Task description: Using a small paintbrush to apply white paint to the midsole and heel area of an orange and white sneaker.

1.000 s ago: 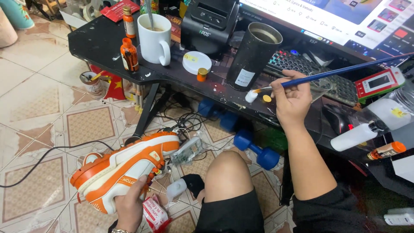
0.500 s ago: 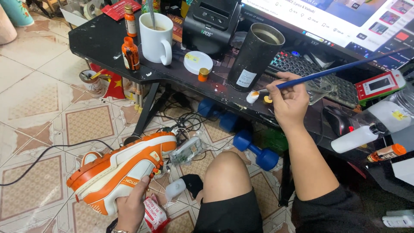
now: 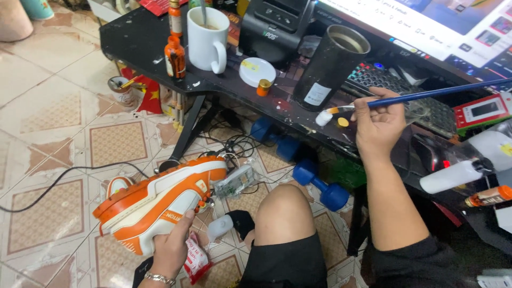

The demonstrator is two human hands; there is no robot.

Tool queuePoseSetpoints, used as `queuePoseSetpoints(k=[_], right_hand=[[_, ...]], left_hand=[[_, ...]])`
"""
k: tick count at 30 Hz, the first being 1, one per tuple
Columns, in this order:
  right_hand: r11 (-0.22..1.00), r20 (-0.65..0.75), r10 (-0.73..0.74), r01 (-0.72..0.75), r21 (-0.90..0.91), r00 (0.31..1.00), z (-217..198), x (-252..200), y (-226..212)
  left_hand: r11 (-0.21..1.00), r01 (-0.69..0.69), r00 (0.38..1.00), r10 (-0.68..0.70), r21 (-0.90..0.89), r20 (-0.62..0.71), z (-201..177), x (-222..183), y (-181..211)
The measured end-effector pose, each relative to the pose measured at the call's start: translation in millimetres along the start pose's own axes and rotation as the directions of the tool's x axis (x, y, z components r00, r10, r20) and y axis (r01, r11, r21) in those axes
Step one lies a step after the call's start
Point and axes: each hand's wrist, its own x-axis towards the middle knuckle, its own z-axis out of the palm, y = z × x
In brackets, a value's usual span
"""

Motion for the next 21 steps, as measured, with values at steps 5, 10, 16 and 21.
queuePoseSetpoints(k=[5, 10, 16, 21], right_hand=[[1.0, 0.061, -0.01, 0.01, -0.004, 0.998, -0.4, -2.8, 1.7], [0.997, 0.092, -0.023, 0.029, -0.066, 0.996, 0.9, -2.8, -3.7], [0.996, 0.103, -0.021, 0.029, -0.082, 0.994, 2.1, -3.0, -5.4], [0.999, 0.042, -0.038, 0.039, -0.025, 0.998, -2.8, -0.3, 0.8]], left_hand=[[1.0, 0.007, 1.0, -0.008, 0.005, 0.029, 2.5, -7.4, 10.2], [0.999, 0.03, 0.999, -0.032, 0.037, 0.04, 3.1, -7.2, 8.1], [0.999, -0.019, 0.999, 0.02, -0.04, 0.043, 3.8, -8.4, 10.6], [1.0, -0.012, 0.999, 0.012, -0.004, 0.041, 3.3, -8.4, 6.9]])
